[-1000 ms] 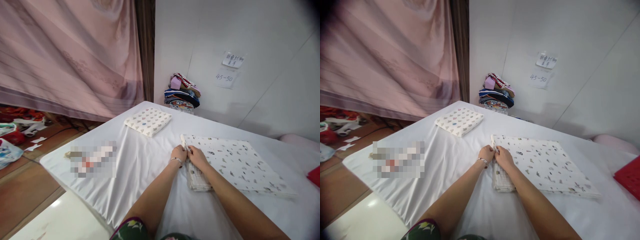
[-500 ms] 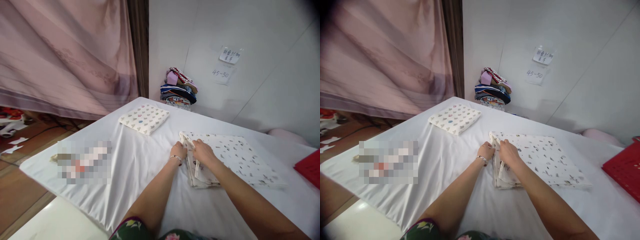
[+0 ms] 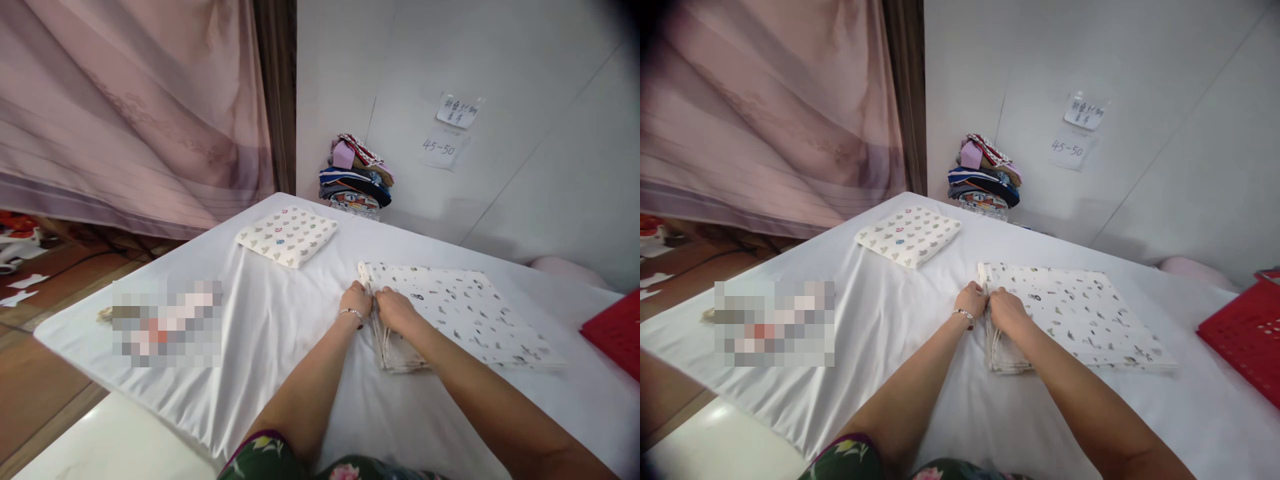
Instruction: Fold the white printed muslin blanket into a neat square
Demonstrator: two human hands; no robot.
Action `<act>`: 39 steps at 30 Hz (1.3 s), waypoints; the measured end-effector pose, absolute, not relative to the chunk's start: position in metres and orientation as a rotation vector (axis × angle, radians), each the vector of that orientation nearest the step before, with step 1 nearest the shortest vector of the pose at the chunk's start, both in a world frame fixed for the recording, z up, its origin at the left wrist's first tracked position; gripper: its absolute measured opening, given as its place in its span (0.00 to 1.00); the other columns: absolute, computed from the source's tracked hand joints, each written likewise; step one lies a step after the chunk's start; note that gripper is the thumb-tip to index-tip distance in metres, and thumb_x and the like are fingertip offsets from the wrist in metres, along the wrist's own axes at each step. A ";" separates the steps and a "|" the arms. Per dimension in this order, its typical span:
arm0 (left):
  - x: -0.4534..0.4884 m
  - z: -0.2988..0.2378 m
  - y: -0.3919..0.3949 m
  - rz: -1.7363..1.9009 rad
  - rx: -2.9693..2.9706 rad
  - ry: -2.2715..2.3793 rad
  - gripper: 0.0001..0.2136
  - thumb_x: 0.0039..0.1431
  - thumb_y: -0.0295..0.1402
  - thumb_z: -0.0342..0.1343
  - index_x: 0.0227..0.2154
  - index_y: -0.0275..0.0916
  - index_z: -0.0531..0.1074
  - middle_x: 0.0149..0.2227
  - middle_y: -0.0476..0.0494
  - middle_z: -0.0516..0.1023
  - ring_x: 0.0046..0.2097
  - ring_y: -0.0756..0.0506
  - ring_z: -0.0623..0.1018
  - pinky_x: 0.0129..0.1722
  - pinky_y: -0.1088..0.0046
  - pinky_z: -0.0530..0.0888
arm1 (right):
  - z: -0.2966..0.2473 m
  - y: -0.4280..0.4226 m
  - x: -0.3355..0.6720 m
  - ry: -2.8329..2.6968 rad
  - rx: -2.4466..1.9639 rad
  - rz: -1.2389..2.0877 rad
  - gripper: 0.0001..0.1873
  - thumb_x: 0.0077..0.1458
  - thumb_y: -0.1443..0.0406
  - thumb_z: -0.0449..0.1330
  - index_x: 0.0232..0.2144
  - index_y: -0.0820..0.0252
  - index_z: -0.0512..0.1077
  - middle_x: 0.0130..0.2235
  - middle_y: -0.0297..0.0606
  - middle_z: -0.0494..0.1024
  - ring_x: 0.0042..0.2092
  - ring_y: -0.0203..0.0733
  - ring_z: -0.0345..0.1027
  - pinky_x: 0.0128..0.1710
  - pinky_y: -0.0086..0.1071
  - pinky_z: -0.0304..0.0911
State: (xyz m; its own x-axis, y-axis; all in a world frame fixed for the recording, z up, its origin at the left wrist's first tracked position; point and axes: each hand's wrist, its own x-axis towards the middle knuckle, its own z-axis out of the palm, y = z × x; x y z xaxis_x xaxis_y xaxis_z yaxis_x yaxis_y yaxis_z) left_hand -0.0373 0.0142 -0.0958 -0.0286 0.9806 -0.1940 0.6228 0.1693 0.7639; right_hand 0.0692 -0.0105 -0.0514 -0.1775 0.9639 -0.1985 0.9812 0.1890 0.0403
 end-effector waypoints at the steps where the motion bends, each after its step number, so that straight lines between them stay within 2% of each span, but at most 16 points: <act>1: -0.038 -0.095 0.014 0.641 1.526 1.734 0.11 0.49 0.33 0.54 0.37 0.40 0.66 0.37 0.40 0.77 0.39 0.42 0.76 0.34 0.71 0.69 | -0.053 -0.011 0.068 2.279 1.887 -0.154 0.12 0.50 0.74 0.51 0.38 0.66 0.69 0.41 0.50 0.69 0.38 0.45 0.69 0.32 0.31 0.57; 5: -0.039 -0.095 0.015 0.672 1.492 1.724 0.09 0.51 0.36 0.52 0.35 0.40 0.67 0.38 0.40 0.77 0.39 0.43 0.76 0.34 0.72 0.69 | -0.059 -0.010 0.063 2.301 1.909 -0.196 0.12 0.49 0.73 0.52 0.38 0.65 0.69 0.40 0.48 0.71 0.37 0.43 0.69 0.31 0.30 0.56; 9: -0.038 -0.097 0.018 0.708 1.509 1.716 0.12 0.54 0.42 0.50 0.32 0.39 0.68 0.35 0.40 0.77 0.38 0.43 0.76 0.35 0.71 0.68 | -0.058 -0.010 0.065 2.355 1.956 -0.232 0.12 0.51 0.71 0.50 0.37 0.64 0.70 0.39 0.46 0.72 0.38 0.43 0.68 0.32 0.29 0.55; 14: -0.036 -0.101 0.020 0.687 1.557 1.739 0.09 0.53 0.39 0.52 0.32 0.39 0.69 0.35 0.41 0.78 0.39 0.44 0.76 0.36 0.72 0.68 | -0.062 -0.013 0.075 2.465 2.032 -0.314 0.12 0.50 0.72 0.49 0.36 0.63 0.69 0.38 0.42 0.71 0.40 0.40 0.65 0.37 0.28 0.54; 18: -0.037 -0.100 0.020 0.656 1.556 1.752 0.08 0.51 0.36 0.53 0.33 0.39 0.69 0.35 0.41 0.78 0.39 0.44 0.76 0.35 0.72 0.69 | -0.065 -0.014 0.083 2.589 2.028 -0.501 0.11 0.50 0.70 0.51 0.35 0.62 0.71 0.34 0.38 0.71 0.37 0.37 0.64 0.37 0.26 0.54; 23: -0.038 -0.098 0.021 0.663 1.503 1.719 0.11 0.51 0.42 0.52 0.30 0.39 0.69 0.34 0.42 0.78 0.37 0.44 0.77 0.33 0.73 0.69 | -0.068 -0.016 0.087 2.645 2.070 -0.600 0.10 0.50 0.70 0.52 0.34 0.62 0.71 0.32 0.36 0.70 0.36 0.36 0.63 0.36 0.26 0.55; 26: -0.039 -0.099 0.023 0.647 1.533 1.715 0.10 0.50 0.41 0.54 0.30 0.40 0.68 0.33 0.43 0.78 0.37 0.44 0.77 0.33 0.74 0.69 | -0.071 -0.024 0.088 2.751 2.087 -0.618 0.09 0.50 0.70 0.52 0.33 0.62 0.72 0.32 0.37 0.69 0.35 0.37 0.63 0.37 0.27 0.57; 30: -0.038 -0.100 0.026 0.603 1.627 1.756 0.07 0.49 0.37 0.54 0.30 0.40 0.67 0.33 0.43 0.78 0.38 0.45 0.77 0.33 0.74 0.68 | -0.074 -0.035 0.093 2.981 1.978 -0.817 0.11 0.53 0.69 0.51 0.35 0.59 0.73 0.37 0.38 0.71 0.39 0.36 0.65 0.41 0.28 0.59; 33: -0.039 -0.100 0.027 0.575 1.645 1.757 0.06 0.50 0.36 0.53 0.30 0.40 0.66 0.33 0.44 0.78 0.37 0.45 0.77 0.33 0.74 0.68 | -0.078 -0.034 0.108 3.024 2.030 -0.744 0.16 0.57 0.67 0.47 0.43 0.58 0.71 0.47 0.40 0.70 0.48 0.36 0.64 0.48 0.30 0.58; 36: -0.040 -0.099 0.027 0.569 1.631 1.739 0.07 0.50 0.37 0.53 0.30 0.41 0.66 0.34 0.45 0.78 0.35 0.45 0.77 0.31 0.74 0.68 | -0.084 -0.028 0.140 2.858 2.009 -0.499 0.22 0.59 0.61 0.46 0.53 0.60 0.64 0.59 0.42 0.60 0.59 0.40 0.51 0.57 0.36 0.48; 39: -0.040 -0.097 0.026 0.561 1.623 1.731 0.07 0.49 0.36 0.53 0.30 0.41 0.65 0.34 0.45 0.77 0.33 0.46 0.77 0.30 0.74 0.68 | -0.088 -0.021 0.184 2.462 2.090 -0.313 0.30 0.59 0.52 0.42 0.59 0.60 0.55 0.63 0.42 0.50 0.64 0.46 0.39 0.61 0.45 0.36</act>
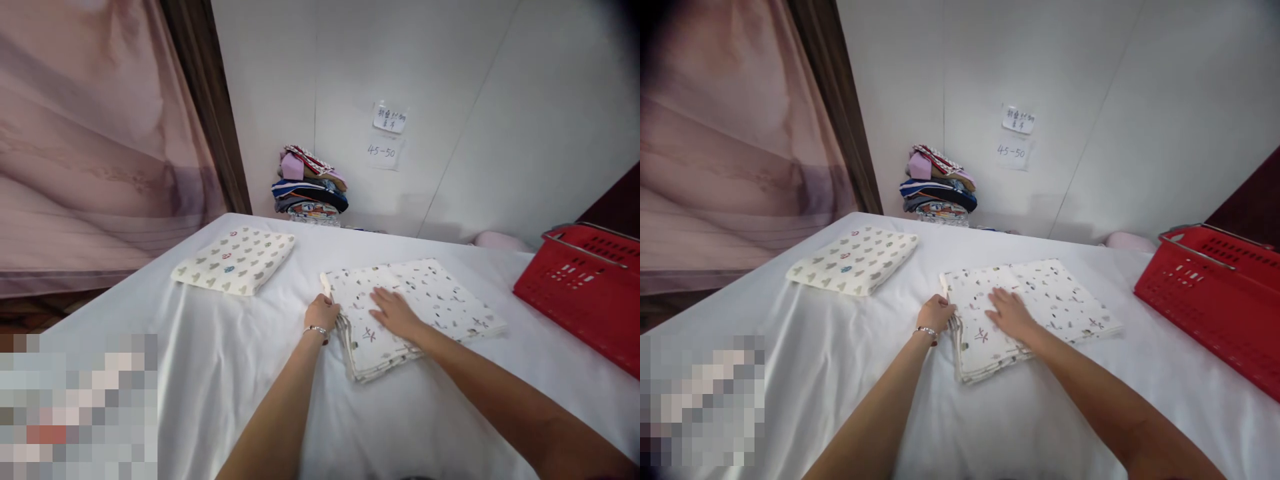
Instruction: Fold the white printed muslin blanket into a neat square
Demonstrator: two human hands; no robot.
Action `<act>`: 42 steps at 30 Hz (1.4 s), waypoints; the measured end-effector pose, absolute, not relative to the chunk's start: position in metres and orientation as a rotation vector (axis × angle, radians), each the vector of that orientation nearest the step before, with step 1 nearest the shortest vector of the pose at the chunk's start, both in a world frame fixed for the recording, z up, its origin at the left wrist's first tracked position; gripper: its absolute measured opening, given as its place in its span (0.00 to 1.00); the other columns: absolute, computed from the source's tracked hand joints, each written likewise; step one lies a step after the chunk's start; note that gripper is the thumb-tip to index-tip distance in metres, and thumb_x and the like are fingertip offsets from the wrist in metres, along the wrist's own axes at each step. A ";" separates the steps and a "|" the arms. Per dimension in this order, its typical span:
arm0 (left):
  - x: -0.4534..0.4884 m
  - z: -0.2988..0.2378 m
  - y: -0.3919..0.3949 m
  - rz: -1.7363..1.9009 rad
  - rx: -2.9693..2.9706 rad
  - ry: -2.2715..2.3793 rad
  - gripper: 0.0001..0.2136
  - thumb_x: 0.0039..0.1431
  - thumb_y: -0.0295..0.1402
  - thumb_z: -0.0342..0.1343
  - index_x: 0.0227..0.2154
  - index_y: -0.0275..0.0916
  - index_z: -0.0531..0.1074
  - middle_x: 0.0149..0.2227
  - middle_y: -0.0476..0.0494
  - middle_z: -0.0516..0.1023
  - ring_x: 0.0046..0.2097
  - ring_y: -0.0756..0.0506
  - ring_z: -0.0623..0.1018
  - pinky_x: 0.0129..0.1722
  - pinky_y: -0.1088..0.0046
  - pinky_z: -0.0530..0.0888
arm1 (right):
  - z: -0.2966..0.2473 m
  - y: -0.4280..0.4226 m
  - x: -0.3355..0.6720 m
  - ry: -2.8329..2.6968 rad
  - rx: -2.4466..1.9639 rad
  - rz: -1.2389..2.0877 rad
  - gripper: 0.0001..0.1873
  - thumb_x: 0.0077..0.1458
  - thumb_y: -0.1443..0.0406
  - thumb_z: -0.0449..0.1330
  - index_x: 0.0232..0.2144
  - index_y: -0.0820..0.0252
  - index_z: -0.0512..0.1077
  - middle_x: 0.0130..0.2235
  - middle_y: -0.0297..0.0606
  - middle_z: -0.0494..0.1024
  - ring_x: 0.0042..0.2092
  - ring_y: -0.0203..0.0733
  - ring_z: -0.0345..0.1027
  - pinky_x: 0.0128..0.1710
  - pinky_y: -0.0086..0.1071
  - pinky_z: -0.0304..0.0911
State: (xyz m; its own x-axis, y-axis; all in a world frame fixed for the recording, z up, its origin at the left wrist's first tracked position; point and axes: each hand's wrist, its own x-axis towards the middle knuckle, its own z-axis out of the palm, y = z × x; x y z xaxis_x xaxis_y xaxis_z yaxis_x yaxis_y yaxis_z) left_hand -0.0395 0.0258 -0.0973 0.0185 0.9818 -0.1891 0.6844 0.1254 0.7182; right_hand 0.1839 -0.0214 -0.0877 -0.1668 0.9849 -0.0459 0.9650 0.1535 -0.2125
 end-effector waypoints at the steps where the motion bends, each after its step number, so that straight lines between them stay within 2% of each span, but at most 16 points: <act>1: -0.039 -0.097 0.026 0.557 1.623 1.732 0.07 0.49 0.36 0.53 0.30 0.41 0.65 0.34 0.45 0.77 0.33 0.46 0.77 0.29 0.74 0.68 | -0.088 -0.019 0.196 -2.265 -2.096 0.269 0.32 0.59 0.50 0.39 0.60 0.60 0.54 0.64 0.42 0.47 0.64 0.47 0.36 0.60 0.47 0.35; 4: -0.038 -0.098 0.026 0.558 1.635 1.744 0.06 0.49 0.35 0.53 0.29 0.41 0.65 0.32 0.46 0.77 0.32 0.46 0.76 0.30 0.75 0.68 | -0.086 -0.014 0.209 -2.218 -2.244 0.235 0.34 0.58 0.47 0.35 0.60 0.59 0.52 0.65 0.42 0.43 0.65 0.49 0.32 0.60 0.49 0.37; 10: -0.038 -0.096 0.026 0.567 1.640 1.744 0.05 0.48 0.34 0.53 0.29 0.41 0.65 0.32 0.47 0.77 0.32 0.46 0.77 0.30 0.75 0.68 | -0.082 0.005 0.160 -2.415 -1.843 0.273 0.34 0.58 0.47 0.34 0.61 0.55 0.50 0.65 0.37 0.40 0.65 0.45 0.30 0.61 0.44 0.33; 14: -0.039 -0.092 0.026 0.531 1.628 1.740 0.05 0.48 0.33 0.52 0.29 0.40 0.65 0.32 0.47 0.77 0.32 0.46 0.77 0.30 0.75 0.68 | -0.085 0.030 0.156 -2.419 -1.873 0.321 0.35 0.58 0.46 0.36 0.61 0.56 0.51 0.65 0.39 0.41 0.65 0.46 0.30 0.61 0.46 0.32; 18: -0.040 -0.092 0.027 0.534 1.620 1.731 0.04 0.49 0.32 0.52 0.29 0.40 0.65 0.31 0.48 0.77 0.32 0.47 0.77 0.29 0.75 0.68 | -0.086 0.046 0.187 -2.396 -1.891 0.356 0.34 0.58 0.45 0.35 0.61 0.53 0.50 0.65 0.36 0.39 0.65 0.45 0.28 0.61 0.45 0.31; 21: -0.041 -0.093 0.028 0.550 1.618 1.724 0.04 0.49 0.32 0.52 0.28 0.40 0.64 0.30 0.48 0.77 0.31 0.47 0.77 0.29 0.75 0.67 | -0.086 0.049 0.221 -2.275 -2.069 0.259 0.35 0.57 0.45 0.35 0.62 0.54 0.48 0.65 0.36 0.37 0.65 0.47 0.27 0.61 0.46 0.30; 25: -0.041 -0.094 0.028 0.549 1.635 1.722 0.04 0.49 0.32 0.52 0.28 0.41 0.64 0.30 0.48 0.77 0.30 0.47 0.76 0.28 0.76 0.67 | -0.088 0.052 0.257 -2.201 -2.190 0.369 0.37 0.57 0.45 0.33 0.62 0.56 0.47 0.65 0.35 0.37 0.65 0.46 0.28 0.61 0.46 0.33; 34: -0.042 -0.092 0.029 0.517 1.615 1.723 0.05 0.49 0.34 0.52 0.30 0.41 0.65 0.30 0.50 0.77 0.24 0.50 0.74 0.25 0.76 0.66 | -0.099 0.053 0.321 -2.056 -2.414 0.223 0.34 0.57 0.46 0.32 0.62 0.50 0.45 0.65 0.30 0.37 0.65 0.43 0.29 0.61 0.45 0.34; 39: -0.041 -0.090 0.028 0.515 1.585 1.697 0.04 0.50 0.34 0.51 0.29 0.41 0.64 0.27 0.52 0.76 0.18 0.52 0.71 0.24 0.76 0.66 | -0.104 0.055 0.345 -1.948 -2.516 0.145 0.33 0.57 0.46 0.34 0.61 0.51 0.48 0.65 0.35 0.39 0.65 0.47 0.31 0.60 0.49 0.34; 42: -0.041 -0.090 0.028 0.518 1.596 1.706 0.04 0.50 0.34 0.51 0.29 0.41 0.64 0.28 0.52 0.76 0.18 0.52 0.70 0.23 0.76 0.66 | -0.104 0.058 0.358 -1.874 -2.579 0.096 0.32 0.58 0.47 0.34 0.61 0.50 0.47 0.65 0.32 0.40 0.65 0.46 0.33 0.60 0.49 0.37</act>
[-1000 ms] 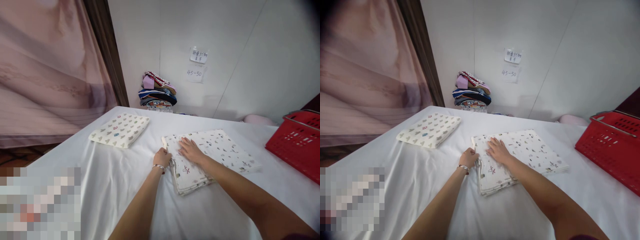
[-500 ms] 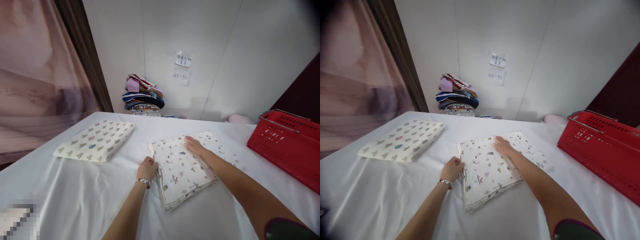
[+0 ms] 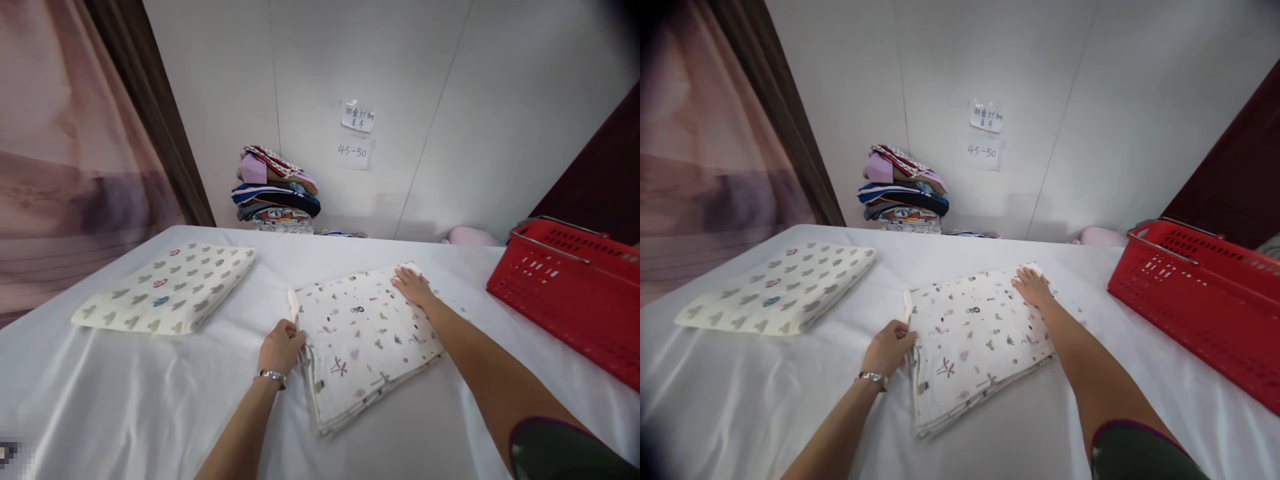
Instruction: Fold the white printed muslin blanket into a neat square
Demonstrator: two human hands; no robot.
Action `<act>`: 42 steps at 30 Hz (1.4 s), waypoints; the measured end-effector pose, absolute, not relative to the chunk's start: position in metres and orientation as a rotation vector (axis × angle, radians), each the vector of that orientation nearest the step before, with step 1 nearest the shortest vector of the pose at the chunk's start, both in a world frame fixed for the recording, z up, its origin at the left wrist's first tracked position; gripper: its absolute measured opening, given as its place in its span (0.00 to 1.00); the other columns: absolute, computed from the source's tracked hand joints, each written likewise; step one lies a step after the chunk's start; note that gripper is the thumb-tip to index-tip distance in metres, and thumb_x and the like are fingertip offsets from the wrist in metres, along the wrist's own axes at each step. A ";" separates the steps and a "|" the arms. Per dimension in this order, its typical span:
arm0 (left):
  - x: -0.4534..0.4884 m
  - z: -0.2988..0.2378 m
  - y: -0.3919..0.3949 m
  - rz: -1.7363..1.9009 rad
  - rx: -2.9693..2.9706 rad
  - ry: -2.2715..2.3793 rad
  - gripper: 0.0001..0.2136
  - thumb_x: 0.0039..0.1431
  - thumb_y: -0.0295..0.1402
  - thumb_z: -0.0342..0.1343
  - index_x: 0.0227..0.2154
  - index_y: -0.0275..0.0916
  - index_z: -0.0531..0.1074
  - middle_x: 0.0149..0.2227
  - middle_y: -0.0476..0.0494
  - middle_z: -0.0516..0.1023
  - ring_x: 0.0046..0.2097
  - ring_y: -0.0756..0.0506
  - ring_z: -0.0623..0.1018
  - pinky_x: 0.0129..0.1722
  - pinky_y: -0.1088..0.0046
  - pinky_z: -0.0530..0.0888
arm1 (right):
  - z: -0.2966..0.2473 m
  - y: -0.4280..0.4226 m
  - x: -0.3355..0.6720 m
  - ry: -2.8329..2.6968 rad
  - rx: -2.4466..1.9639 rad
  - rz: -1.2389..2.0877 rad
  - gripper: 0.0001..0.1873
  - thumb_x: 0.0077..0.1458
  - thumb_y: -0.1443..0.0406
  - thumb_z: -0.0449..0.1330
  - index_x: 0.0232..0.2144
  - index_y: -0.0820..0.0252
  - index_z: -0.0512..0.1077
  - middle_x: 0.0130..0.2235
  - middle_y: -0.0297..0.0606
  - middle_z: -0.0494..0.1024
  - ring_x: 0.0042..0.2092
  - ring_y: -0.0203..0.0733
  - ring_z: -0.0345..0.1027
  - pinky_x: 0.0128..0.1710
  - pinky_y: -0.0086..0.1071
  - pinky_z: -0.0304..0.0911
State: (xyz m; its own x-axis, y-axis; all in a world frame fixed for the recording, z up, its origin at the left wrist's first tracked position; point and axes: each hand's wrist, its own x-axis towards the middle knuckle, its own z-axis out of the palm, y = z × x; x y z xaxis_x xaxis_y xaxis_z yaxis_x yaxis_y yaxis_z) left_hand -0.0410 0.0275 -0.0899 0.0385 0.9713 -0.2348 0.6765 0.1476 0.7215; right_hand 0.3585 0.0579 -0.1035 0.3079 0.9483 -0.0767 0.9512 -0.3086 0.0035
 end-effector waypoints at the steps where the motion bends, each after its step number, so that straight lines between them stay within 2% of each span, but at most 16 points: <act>1: -0.041 -0.090 0.028 0.518 1.596 1.710 0.04 0.50 0.34 0.51 0.30 0.41 0.64 0.28 0.52 0.76 0.18 0.53 0.70 0.24 0.76 0.66 | -0.102 0.060 0.361 1.801 2.511 -0.082 0.32 0.58 0.48 0.34 0.61 0.50 0.46 0.65 0.32 0.40 0.64 0.45 0.33 0.60 0.49 0.38; 5: -0.040 -0.091 0.027 0.518 1.598 1.723 0.04 0.50 0.33 0.52 0.30 0.41 0.65 0.28 0.51 0.76 0.21 0.51 0.72 0.24 0.77 0.66 | -0.096 0.062 0.360 1.787 2.506 -0.090 0.31 0.58 0.49 0.34 0.61 0.51 0.49 0.65 0.36 0.44 0.64 0.46 0.37 0.58 0.51 0.41; 8: -0.040 -0.093 0.026 0.543 1.619 1.714 0.05 0.49 0.34 0.54 0.29 0.41 0.66 0.29 0.50 0.77 0.26 0.50 0.75 0.26 0.77 0.66 | -0.098 0.049 0.360 1.807 2.497 -0.072 0.31 0.58 0.50 0.34 0.59 0.54 0.52 0.64 0.41 0.44 0.64 0.50 0.36 0.57 0.55 0.40; 11: -0.040 -0.095 0.027 0.545 1.629 1.696 0.05 0.49 0.34 0.54 0.30 0.41 0.67 0.30 0.50 0.77 0.30 0.49 0.76 0.29 0.77 0.67 | -0.102 0.028 0.376 1.865 2.500 -0.014 0.31 0.58 0.50 0.36 0.59 0.56 0.52 0.64 0.42 0.45 0.64 0.49 0.36 0.58 0.52 0.40; 13: -0.040 -0.096 0.027 0.547 1.634 1.696 0.05 0.49 0.34 0.55 0.31 0.41 0.67 0.31 0.49 0.77 0.30 0.49 0.76 0.29 0.77 0.67 | -0.101 0.016 0.387 1.776 2.547 -0.081 0.31 0.58 0.52 0.36 0.59 0.58 0.53 0.64 0.44 0.47 0.63 0.51 0.39 0.57 0.54 0.43; 16: -0.039 -0.095 0.026 0.553 1.613 1.682 0.05 0.49 0.33 0.55 0.30 0.40 0.67 0.32 0.50 0.77 0.27 0.51 0.75 0.29 0.78 0.68 | -0.091 0.002 0.373 1.711 2.635 -0.093 0.30 0.57 0.53 0.39 0.57 0.60 0.57 0.63 0.47 0.49 0.63 0.56 0.40 0.57 0.57 0.41; 18: -0.039 -0.094 0.025 0.548 1.584 1.659 0.05 0.50 0.33 0.54 0.30 0.40 0.66 0.30 0.51 0.77 0.23 0.52 0.74 0.27 0.78 0.68 | -0.083 -0.011 0.336 1.911 2.630 -0.182 0.29 0.57 0.54 0.42 0.56 0.62 0.59 0.62 0.46 0.51 0.63 0.52 0.40 0.59 0.50 0.41; 20: -0.038 -0.092 0.024 0.541 1.553 1.645 0.05 0.50 0.32 0.54 0.31 0.40 0.66 0.29 0.52 0.77 0.20 0.53 0.72 0.25 0.78 0.67 | -0.077 -0.030 0.281 2.223 2.605 -0.430 0.26 0.56 0.53 0.44 0.54 0.55 0.62 0.60 0.40 0.58 0.60 0.47 0.49 0.58 0.42 0.48; 23: -0.039 -0.088 0.023 0.543 1.517 1.627 0.05 0.50 0.33 0.53 0.32 0.41 0.66 0.30 0.52 0.77 0.19 0.54 0.72 0.23 0.78 0.67 | -0.070 -0.062 0.194 2.635 2.441 -0.759 0.18 0.55 0.54 0.48 0.39 0.55 0.72 0.47 0.39 0.72 0.49 0.43 0.64 0.50 0.36 0.59; 24: -0.039 -0.087 0.022 0.546 1.512 1.622 0.06 0.50 0.33 0.54 0.32 0.41 0.66 0.30 0.52 0.77 0.19 0.54 0.72 0.24 0.78 0.67 | -0.067 -0.070 0.169 2.721 2.327 -0.874 0.17 0.54 0.55 0.48 0.36 0.55 0.72 0.43 0.38 0.73 0.45 0.42 0.66 0.45 0.35 0.61; 26: -0.040 -0.086 0.021 0.547 1.510 1.620 0.07 0.50 0.34 0.54 0.32 0.40 0.67 0.28 0.52 0.77 0.20 0.53 0.72 0.24 0.78 0.68 | -0.061 -0.079 0.132 2.748 2.238 -0.946 0.14 0.54 0.55 0.49 0.33 0.54 0.71 0.36 0.36 0.74 0.37 0.39 0.66 0.37 0.32 0.62; 29: -0.040 -0.085 0.021 0.536 1.493 1.618 0.09 0.51 0.36 0.55 0.35 0.40 0.68 0.24 0.51 0.76 0.21 0.52 0.73 0.25 0.78 0.68 | -0.056 -0.075 0.103 2.612 2.282 -0.830 0.13 0.53 0.54 0.50 0.30 0.55 0.68 0.26 0.31 0.71 0.26 0.35 0.61 0.27 0.29 0.55; 32: -0.041 -0.085 0.021 0.529 1.454 1.587 0.11 0.51 0.37 0.54 0.37 0.40 0.68 0.22 0.51 0.75 0.21 0.50 0.74 0.23 0.77 0.69 | -0.058 -0.065 0.095 2.491 2.299 -0.662 0.11 0.53 0.56 0.52 0.32 0.55 0.66 0.25 0.30 0.70 0.25 0.35 0.60 0.25 0.28 0.50; 35: -0.041 -0.085 0.022 0.521 1.430 1.589 0.11 0.51 0.37 0.55 0.37 0.40 0.68 0.23 0.50 0.76 0.22 0.50 0.74 0.24 0.77 0.69 | -0.065 -0.059 0.094 2.476 2.261 -0.573 0.08 0.53 0.60 0.52 0.34 0.56 0.66 0.27 0.33 0.73 0.29 0.37 0.63 0.27 0.28 0.50; 38: -0.040 -0.084 0.022 0.524 1.431 1.603 0.11 0.51 0.38 0.54 0.37 0.39 0.69 0.22 0.50 0.75 0.22 0.49 0.74 0.25 0.76 0.70 | -0.071 -0.058 0.096 2.519 2.254 -0.655 0.07 0.53 0.64 0.51 0.34 0.55 0.67 0.29 0.32 0.74 0.30 0.37 0.65 0.29 0.28 0.53; 42: -0.040 -0.085 0.022 0.536 1.445 1.594 0.11 0.52 0.37 0.54 0.37 0.39 0.69 0.21 0.50 0.75 0.22 0.50 0.74 0.26 0.76 0.70 | -0.075 -0.059 0.098 2.568 2.281 -0.904 0.07 0.53 0.64 0.49 0.32 0.54 0.67 0.27 0.30 0.74 0.28 0.36 0.64 0.28 0.28 0.55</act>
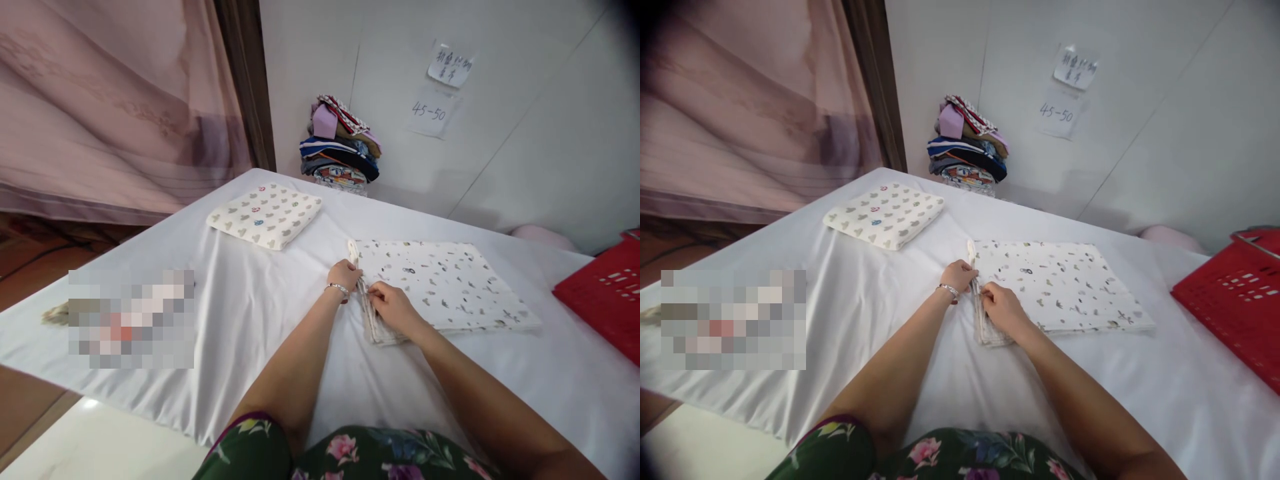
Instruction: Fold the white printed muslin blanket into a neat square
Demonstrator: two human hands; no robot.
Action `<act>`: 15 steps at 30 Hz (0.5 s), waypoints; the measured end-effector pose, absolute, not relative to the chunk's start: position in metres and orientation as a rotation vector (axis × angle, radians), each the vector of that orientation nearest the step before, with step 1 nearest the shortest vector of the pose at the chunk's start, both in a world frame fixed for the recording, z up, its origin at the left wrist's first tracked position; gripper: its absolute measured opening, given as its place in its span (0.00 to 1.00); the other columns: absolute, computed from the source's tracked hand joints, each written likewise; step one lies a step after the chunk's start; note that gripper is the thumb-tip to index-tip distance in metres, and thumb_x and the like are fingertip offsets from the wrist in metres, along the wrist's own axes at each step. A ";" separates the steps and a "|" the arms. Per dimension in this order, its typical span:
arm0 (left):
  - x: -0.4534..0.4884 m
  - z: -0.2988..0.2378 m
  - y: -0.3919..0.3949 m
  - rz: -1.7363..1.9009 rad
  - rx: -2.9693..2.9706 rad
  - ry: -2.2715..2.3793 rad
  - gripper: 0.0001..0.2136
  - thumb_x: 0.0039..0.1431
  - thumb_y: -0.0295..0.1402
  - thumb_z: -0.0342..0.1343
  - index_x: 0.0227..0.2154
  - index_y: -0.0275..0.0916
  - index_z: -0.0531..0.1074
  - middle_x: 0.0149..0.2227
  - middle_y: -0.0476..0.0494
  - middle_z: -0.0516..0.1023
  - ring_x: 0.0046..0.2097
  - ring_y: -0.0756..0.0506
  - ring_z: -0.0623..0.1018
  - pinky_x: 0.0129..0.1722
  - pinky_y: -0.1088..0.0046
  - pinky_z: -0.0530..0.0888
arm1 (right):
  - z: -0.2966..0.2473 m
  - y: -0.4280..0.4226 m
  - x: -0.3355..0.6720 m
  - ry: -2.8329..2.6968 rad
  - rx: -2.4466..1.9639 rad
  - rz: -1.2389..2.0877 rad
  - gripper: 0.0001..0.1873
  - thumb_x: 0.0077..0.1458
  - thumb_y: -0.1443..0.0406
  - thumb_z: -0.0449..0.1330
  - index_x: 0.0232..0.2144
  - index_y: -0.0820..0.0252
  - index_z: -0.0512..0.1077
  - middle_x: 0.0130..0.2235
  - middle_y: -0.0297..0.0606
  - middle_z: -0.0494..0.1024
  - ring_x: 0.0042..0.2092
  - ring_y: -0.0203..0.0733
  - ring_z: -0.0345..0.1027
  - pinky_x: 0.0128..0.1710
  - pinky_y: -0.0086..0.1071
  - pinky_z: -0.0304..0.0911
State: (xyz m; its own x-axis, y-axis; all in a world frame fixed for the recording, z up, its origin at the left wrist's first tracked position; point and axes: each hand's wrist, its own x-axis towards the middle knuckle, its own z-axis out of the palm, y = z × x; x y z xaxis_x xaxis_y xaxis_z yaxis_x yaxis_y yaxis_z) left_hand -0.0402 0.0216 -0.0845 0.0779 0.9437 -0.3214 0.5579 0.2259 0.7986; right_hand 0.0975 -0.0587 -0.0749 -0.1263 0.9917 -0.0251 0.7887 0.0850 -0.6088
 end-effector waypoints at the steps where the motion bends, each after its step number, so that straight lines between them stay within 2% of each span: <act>1: -0.040 -0.085 0.022 0.539 1.449 1.597 0.10 0.52 0.37 0.54 0.36 0.39 0.69 0.21 0.50 0.75 0.22 0.50 0.74 0.26 0.76 0.70 | -0.075 -0.059 0.097 -1.950 -1.741 0.726 0.07 0.53 0.63 0.49 0.32 0.54 0.67 0.26 0.30 0.73 0.27 0.36 0.64 0.28 0.28 0.55; 4: -0.040 -0.085 0.021 0.552 1.458 1.598 0.08 0.53 0.37 0.53 0.34 0.39 0.70 0.21 0.50 0.75 0.21 0.50 0.74 0.26 0.76 0.70 | -0.072 -0.059 0.092 -1.913 -1.815 0.719 0.07 0.53 0.60 0.50 0.31 0.55 0.66 0.25 0.30 0.72 0.26 0.36 0.63 0.27 0.28 0.54; 7: -0.040 -0.085 0.021 0.575 1.446 1.577 0.07 0.54 0.37 0.52 0.33 0.39 0.69 0.23 0.49 0.76 0.20 0.51 0.73 0.25 0.77 0.69 | -0.068 -0.058 0.086 -1.965 -1.985 0.574 0.10 0.52 0.56 0.53 0.33 0.56 0.65 0.25 0.33 0.72 0.27 0.38 0.64 0.26 0.29 0.52; 10: -0.040 -0.084 0.020 0.566 1.423 1.575 0.08 0.55 0.38 0.49 0.33 0.40 0.69 0.24 0.49 0.76 0.21 0.50 0.74 0.23 0.77 0.69 | -0.068 -0.056 0.085 -2.024 -2.035 0.496 0.10 0.51 0.57 0.54 0.33 0.57 0.65 0.26 0.35 0.72 0.28 0.39 0.64 0.27 0.29 0.51; 15: -0.040 -0.086 0.020 0.557 1.402 1.553 0.10 0.57 0.39 0.47 0.34 0.40 0.69 0.26 0.47 0.76 0.22 0.48 0.75 0.18 0.76 0.67 | -0.077 -0.050 0.097 -1.934 -1.876 0.715 0.07 0.51 0.60 0.52 0.30 0.56 0.65 0.23 0.30 0.71 0.25 0.36 0.63 0.26 0.28 0.53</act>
State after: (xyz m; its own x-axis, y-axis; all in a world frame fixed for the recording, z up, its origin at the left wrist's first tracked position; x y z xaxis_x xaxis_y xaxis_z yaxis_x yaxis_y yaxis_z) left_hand -0.0398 0.0202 -0.0862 0.0945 0.9377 -0.3344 0.5116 0.2424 0.8243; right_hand 0.0967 -0.0500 -0.0768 -0.0601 0.9937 -0.0944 0.8159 -0.0056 -0.5782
